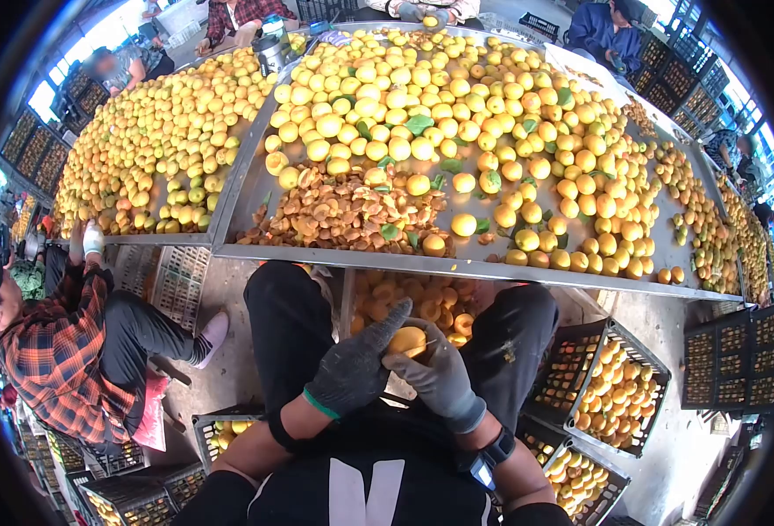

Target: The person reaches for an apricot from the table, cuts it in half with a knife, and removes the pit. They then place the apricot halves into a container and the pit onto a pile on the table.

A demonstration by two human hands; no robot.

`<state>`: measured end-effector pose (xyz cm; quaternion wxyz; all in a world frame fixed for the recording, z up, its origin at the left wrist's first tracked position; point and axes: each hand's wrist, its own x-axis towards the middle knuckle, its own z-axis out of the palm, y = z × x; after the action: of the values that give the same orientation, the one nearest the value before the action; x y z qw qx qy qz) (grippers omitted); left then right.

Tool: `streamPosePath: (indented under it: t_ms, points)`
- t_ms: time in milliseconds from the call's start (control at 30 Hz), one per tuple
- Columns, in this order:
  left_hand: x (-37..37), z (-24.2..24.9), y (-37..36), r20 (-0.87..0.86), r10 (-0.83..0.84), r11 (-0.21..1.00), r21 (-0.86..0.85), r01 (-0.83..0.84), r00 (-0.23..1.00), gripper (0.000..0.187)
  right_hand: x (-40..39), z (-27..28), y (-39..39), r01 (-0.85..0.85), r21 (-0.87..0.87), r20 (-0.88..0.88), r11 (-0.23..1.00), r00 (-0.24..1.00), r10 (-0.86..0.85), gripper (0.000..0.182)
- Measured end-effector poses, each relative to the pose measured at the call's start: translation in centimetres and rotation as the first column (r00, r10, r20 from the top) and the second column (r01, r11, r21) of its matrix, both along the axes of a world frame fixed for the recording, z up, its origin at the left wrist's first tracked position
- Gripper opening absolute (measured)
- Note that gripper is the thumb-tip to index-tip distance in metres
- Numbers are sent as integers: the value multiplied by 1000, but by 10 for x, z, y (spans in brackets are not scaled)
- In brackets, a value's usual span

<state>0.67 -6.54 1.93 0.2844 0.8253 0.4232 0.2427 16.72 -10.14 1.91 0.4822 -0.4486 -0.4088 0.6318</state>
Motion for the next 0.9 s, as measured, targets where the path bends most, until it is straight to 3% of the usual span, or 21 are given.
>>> streamPosePath:
  t_ms: [333,500,567,600,700,767,833,867,900]
  points:
    - [2,-13,2,179,-93,996,13,92,979,71,-11,-2,-9,86,105,-4,991,996,-86,58]
    - [2,-13,4,262,-96,995,-12,102,960,68,-11,-20,-8,112,214,138,970,980,-143,53]
    - [-1,-18,5,129,-104,968,-216,131,986,68,-11,-18,-7,107,113,82,988,990,-117,51]
    - [-1,-20,9,128,-98,970,-211,124,987,68,-11,-16,-3,101,14,26,995,994,-102,49]
    - [2,-29,11,196,-71,935,-328,134,978,74,-12,-28,9,159,-53,100,986,983,-153,45]
    - [3,-32,15,36,-37,920,-389,48,999,77,-8,-38,10,156,2,122,988,980,-155,39]
    - [2,-24,13,5,-11,925,-380,12,1000,77,-9,-35,6,149,-127,-114,981,980,-164,39]
    - [0,-21,12,-27,12,932,-362,-20,1000,77,-4,-40,6,49,-178,-299,983,949,-102,46]
    - [-1,-22,12,-27,10,932,-363,-19,1000,77,-4,-42,6,51,-179,-298,983,949,-103,46]
